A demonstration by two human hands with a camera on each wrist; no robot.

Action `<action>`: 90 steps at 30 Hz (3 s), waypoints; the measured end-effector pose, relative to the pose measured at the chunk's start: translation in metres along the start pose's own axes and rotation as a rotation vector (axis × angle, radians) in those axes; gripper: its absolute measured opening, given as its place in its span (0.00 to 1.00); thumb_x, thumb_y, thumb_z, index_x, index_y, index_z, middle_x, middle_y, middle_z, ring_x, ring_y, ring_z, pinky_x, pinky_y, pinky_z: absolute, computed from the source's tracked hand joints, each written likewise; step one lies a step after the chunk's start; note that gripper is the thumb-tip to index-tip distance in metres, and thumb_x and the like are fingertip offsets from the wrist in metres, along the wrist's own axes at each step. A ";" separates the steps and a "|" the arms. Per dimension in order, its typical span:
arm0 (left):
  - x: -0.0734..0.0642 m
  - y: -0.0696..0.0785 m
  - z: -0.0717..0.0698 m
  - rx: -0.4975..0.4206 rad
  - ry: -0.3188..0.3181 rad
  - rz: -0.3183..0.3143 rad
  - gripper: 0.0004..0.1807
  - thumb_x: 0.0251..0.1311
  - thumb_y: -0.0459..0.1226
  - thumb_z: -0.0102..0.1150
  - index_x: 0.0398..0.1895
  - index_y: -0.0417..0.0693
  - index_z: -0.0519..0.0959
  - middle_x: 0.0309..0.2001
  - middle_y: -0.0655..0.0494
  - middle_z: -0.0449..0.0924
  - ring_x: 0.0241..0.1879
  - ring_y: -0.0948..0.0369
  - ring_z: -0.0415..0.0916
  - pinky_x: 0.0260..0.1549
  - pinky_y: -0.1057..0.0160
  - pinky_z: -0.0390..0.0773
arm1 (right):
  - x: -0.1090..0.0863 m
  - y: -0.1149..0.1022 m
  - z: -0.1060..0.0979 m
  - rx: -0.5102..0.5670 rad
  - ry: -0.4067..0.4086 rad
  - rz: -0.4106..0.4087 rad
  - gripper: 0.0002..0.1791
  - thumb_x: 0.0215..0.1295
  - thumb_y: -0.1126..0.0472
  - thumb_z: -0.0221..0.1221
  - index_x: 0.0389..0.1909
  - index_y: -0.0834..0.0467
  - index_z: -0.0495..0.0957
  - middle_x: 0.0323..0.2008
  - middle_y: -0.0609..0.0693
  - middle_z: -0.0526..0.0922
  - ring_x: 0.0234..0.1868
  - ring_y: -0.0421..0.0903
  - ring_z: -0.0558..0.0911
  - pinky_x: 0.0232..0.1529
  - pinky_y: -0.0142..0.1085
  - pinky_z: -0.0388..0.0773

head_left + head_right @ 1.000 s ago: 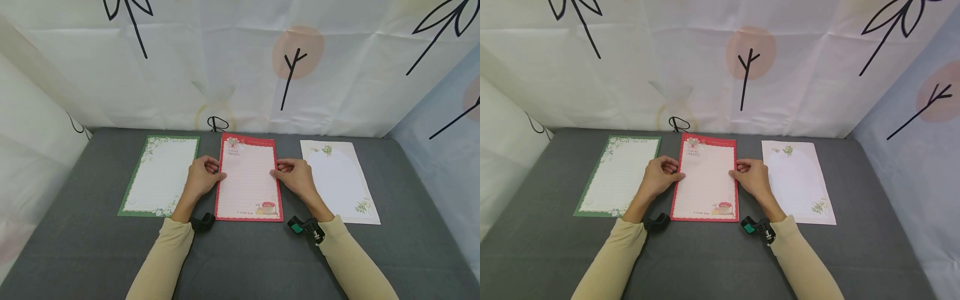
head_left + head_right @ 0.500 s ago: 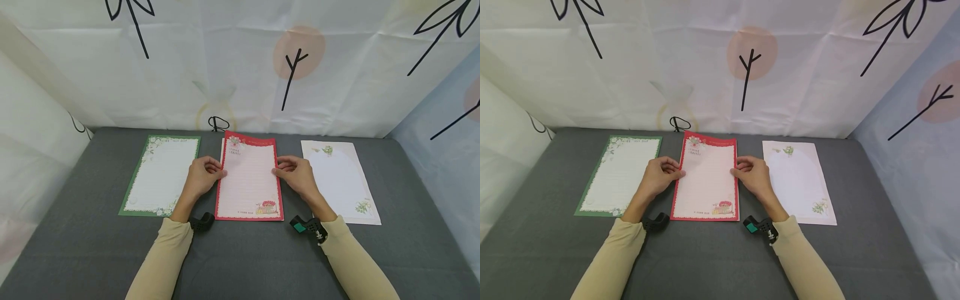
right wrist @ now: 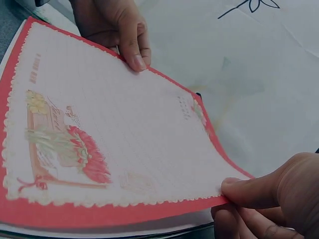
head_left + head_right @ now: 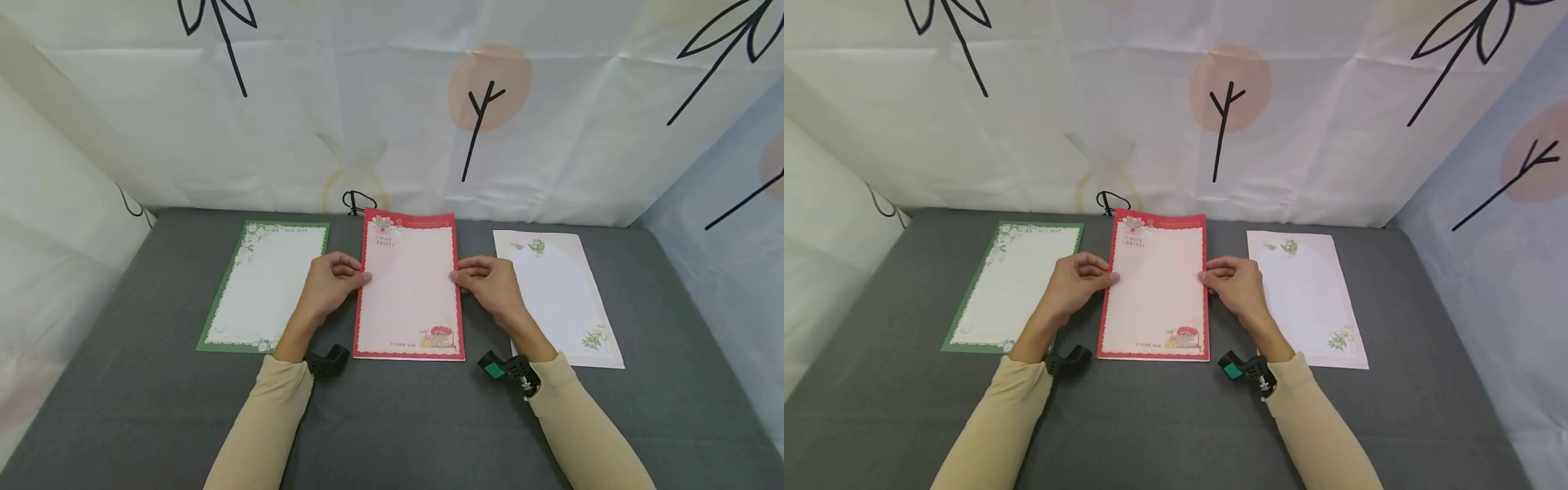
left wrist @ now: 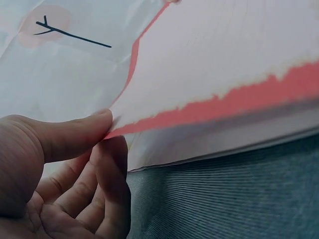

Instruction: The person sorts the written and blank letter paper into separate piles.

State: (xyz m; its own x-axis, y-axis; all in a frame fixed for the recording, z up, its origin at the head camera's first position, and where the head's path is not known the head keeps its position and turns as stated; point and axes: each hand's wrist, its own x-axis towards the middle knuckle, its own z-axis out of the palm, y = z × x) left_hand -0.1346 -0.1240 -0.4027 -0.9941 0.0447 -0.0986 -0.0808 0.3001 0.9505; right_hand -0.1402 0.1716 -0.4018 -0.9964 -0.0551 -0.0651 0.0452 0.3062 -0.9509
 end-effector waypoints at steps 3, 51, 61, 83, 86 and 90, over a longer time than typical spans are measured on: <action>0.001 0.001 -0.001 -0.018 -0.008 -0.013 0.12 0.61 0.32 0.70 0.44 0.36 0.80 0.37 0.44 0.87 0.32 0.59 0.81 0.34 0.65 0.79 | 0.000 -0.001 -0.002 0.035 -0.006 0.024 0.16 0.66 0.68 0.67 0.50 0.73 0.81 0.39 0.64 0.87 0.28 0.39 0.85 0.36 0.31 0.83; -0.033 -0.010 -0.134 0.364 0.488 -0.388 0.23 0.69 0.38 0.55 0.63 0.34 0.78 0.54 0.33 0.80 0.51 0.44 0.75 0.36 0.57 0.73 | 0.027 -0.075 0.182 0.104 -0.288 0.117 0.07 0.63 0.70 0.68 0.39 0.70 0.83 0.28 0.56 0.88 0.23 0.48 0.88 0.31 0.37 0.85; -0.029 -0.026 -0.138 0.423 0.531 -0.366 0.23 0.69 0.36 0.52 0.63 0.32 0.77 0.51 0.34 0.78 0.50 0.44 0.71 0.33 0.55 0.68 | 0.030 -0.074 0.202 -0.087 -0.287 0.056 0.08 0.65 0.66 0.68 0.38 0.69 0.86 0.22 0.51 0.85 0.22 0.45 0.87 0.26 0.30 0.81; -0.028 -0.026 -0.136 0.476 0.572 -0.287 0.22 0.69 0.36 0.52 0.60 0.28 0.77 0.48 0.36 0.76 0.50 0.43 0.71 0.43 0.47 0.69 | 0.029 -0.082 0.184 -0.189 -0.335 -0.030 0.11 0.68 0.59 0.66 0.38 0.64 0.88 0.22 0.51 0.87 0.24 0.44 0.87 0.28 0.32 0.79; -0.027 -0.019 -0.132 0.432 0.526 -0.254 0.23 0.71 0.39 0.55 0.62 0.33 0.77 0.49 0.38 0.77 0.46 0.48 0.73 0.37 0.56 0.70 | 0.027 -0.082 0.173 -0.157 -0.328 -0.043 0.11 0.68 0.60 0.66 0.41 0.65 0.87 0.25 0.51 0.88 0.26 0.45 0.87 0.29 0.33 0.80; -0.024 -0.006 -0.119 0.329 0.427 -0.149 0.23 0.71 0.40 0.59 0.63 0.36 0.78 0.49 0.40 0.78 0.45 0.55 0.73 0.34 0.65 0.71 | 0.024 -0.078 0.150 -0.125 -0.304 -0.067 0.12 0.68 0.61 0.65 0.44 0.65 0.86 0.31 0.55 0.89 0.30 0.49 0.88 0.31 0.34 0.79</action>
State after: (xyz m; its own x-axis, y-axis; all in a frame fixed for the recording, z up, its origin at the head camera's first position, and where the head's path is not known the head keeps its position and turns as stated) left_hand -0.1185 -0.2404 -0.3709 -0.9200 -0.3906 -0.0320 -0.2643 0.5580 0.7866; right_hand -0.1572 0.0036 -0.3744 -0.9286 -0.3546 -0.1089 -0.0479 0.4055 -0.9128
